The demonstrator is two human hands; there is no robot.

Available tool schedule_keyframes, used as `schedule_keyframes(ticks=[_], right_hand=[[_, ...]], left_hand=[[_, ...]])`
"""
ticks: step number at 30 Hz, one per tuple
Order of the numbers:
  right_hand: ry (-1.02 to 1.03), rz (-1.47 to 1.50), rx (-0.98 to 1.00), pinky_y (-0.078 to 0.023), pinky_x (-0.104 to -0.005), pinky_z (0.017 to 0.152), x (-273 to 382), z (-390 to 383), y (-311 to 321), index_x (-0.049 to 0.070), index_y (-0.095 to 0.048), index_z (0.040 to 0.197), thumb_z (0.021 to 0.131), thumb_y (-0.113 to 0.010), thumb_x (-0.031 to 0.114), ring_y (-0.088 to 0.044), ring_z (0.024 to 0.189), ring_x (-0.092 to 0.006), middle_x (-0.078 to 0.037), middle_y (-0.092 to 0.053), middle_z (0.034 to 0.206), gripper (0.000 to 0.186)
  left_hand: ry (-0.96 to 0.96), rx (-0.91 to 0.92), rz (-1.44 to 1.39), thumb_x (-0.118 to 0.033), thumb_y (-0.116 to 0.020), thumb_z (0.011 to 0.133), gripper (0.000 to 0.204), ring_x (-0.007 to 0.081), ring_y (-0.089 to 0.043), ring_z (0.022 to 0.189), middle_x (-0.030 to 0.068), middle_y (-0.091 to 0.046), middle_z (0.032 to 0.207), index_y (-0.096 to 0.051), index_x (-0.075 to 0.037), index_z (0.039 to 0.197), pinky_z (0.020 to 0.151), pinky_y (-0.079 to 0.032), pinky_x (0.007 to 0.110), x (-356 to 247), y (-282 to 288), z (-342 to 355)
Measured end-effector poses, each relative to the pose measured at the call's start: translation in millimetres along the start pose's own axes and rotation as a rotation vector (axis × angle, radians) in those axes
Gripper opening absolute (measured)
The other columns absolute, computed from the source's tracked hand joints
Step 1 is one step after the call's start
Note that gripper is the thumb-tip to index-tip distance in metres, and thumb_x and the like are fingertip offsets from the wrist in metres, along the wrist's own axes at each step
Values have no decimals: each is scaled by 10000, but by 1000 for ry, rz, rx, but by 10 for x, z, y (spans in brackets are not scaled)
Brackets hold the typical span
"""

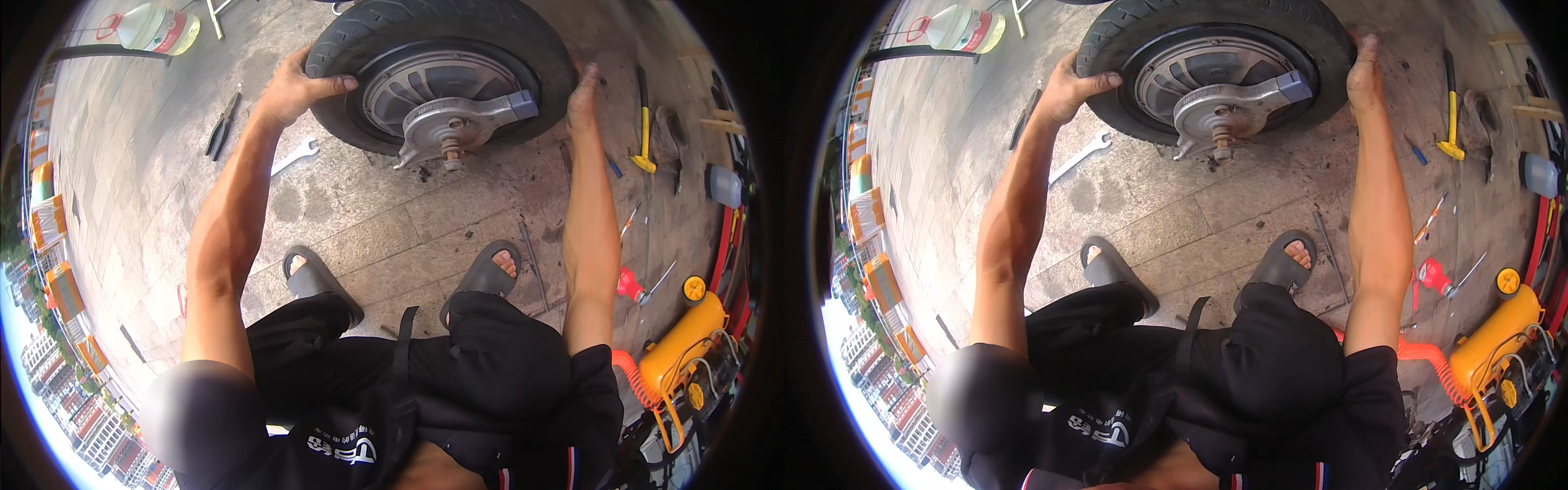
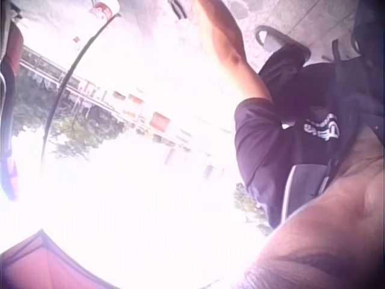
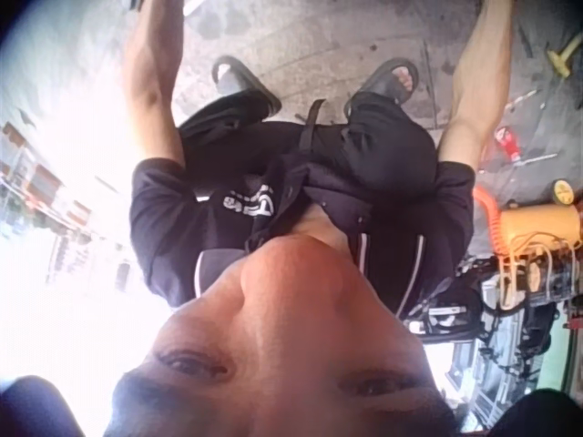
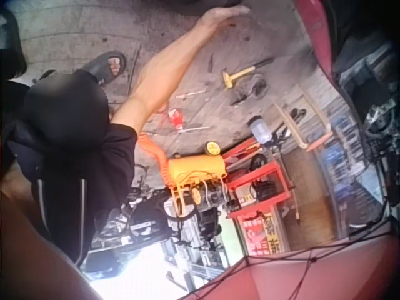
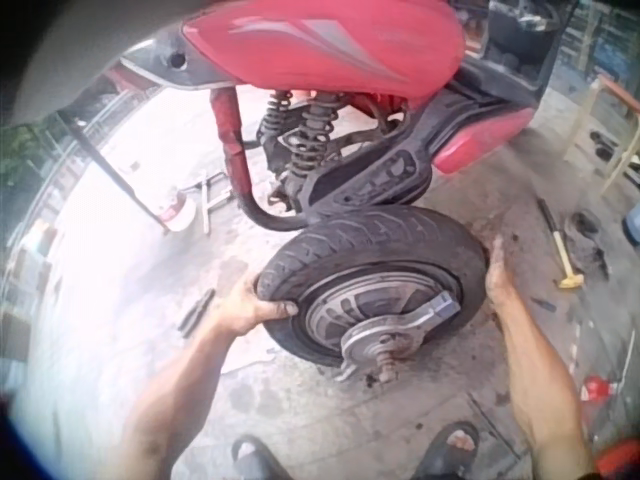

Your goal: The person removes a tire from a scooter wheel, places a new tire onto the rim, and secures it using a tire lever. The person then reassembles the wheel components and mounts the wheel back onto the scooter.

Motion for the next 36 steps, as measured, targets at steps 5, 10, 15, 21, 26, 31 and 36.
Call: schedule_keyframes(ticks=[5, 10, 15, 21, 26, 31, 36], right_hand=[[288, -196, 79, -398, -325, 1003, 149, -216, 28, -69, -551, 1259, 950, -250, 707, -558, 1125, -206, -149, -626, 1191, 888], [460, -307, 131, -491, -338, 806, 414, -840, 8, -63, -555, 1176, 759, -388, 892, -627, 943, -213, -154, -660, 980, 1055], [510, -377, 286, -489, -389, 851, 681, -1220, -88, -44, -546, 1134, 596, -678, 835, -634, 940, -320, -182, -623, 994, 1040], [726, -336, 443, -473, -445, 827, 863, -1430, -236, -21, -540, 1090, 549, -751, 778, -595, 924, -367, -204, -605, 1033, 988], [779, -273, 453, -477, -442, 771, 810, -1581, -200, -14, -534, 1076, 685, -634, 792, -607, 892, -345, -176, -622, 1011, 902], [770, -265, 371, -492, -418, 701, 745, -1624, -189, -18, -529, 1062, 708, -645, 773, -623, 795, -304, -162, -626, 969, 875], [727, -231, 364, -493, -418, 701, 641, -1562, -52, 1, -517, 1081, 687, -663, 782, -619, 807, -285, -153, -622, 954, 886]], left_hand=[[-82, 50, 123, -184, -903, 649, 796, 244, -623, 1088, 154, -663, 1167, -519, 25, 1314, 994, -463, 363, -78, -20, -230], [-14, 165, 62, -101, -884, 633, 822, 229, -601, 1122, 136, -647, 1193, -486, 11, 1343, 1017, -452, 365, -43, 75, -400], [-71, 205, 331, -115, -873, 604, 817, 213, -598, 1127, 103, -637, 1200, -507, -34, 1329, 1001, -451, 360, -343, 130, -485], [-379, 199, 787, -186, -869, 526, 792, 348, -608, 1125, 156, -635, 1176, -570, -51, 1247, 984, -464, 400, -899, -120, -802], [-397, 210, 788, -159, -845, 569, 588, 349, -653, 1013, 161, -666, 1092, -602, -48, 1093, 897, -513, 408, -1014, -298, -891], [-468, 240, 794, -132, -817, 600, 510, 351, -660, 966, 164, -669, 1066, -589, -41, 1047, 853, -519, 416, -1050, -377, -823], [-453, 307, 816, -139, -806, 578, 535, 342, -660, 934, 157, -670, 1065, -576, -40, 1051, 823, -517, 414, -1219, -480, -653]])
Point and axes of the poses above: each hand's wrist, its own z-axis towards the middle knuckle, its own y-axis out of the back of the hand, x = y × z, the point moved 3 cm from there along z, towards the middle knuckle
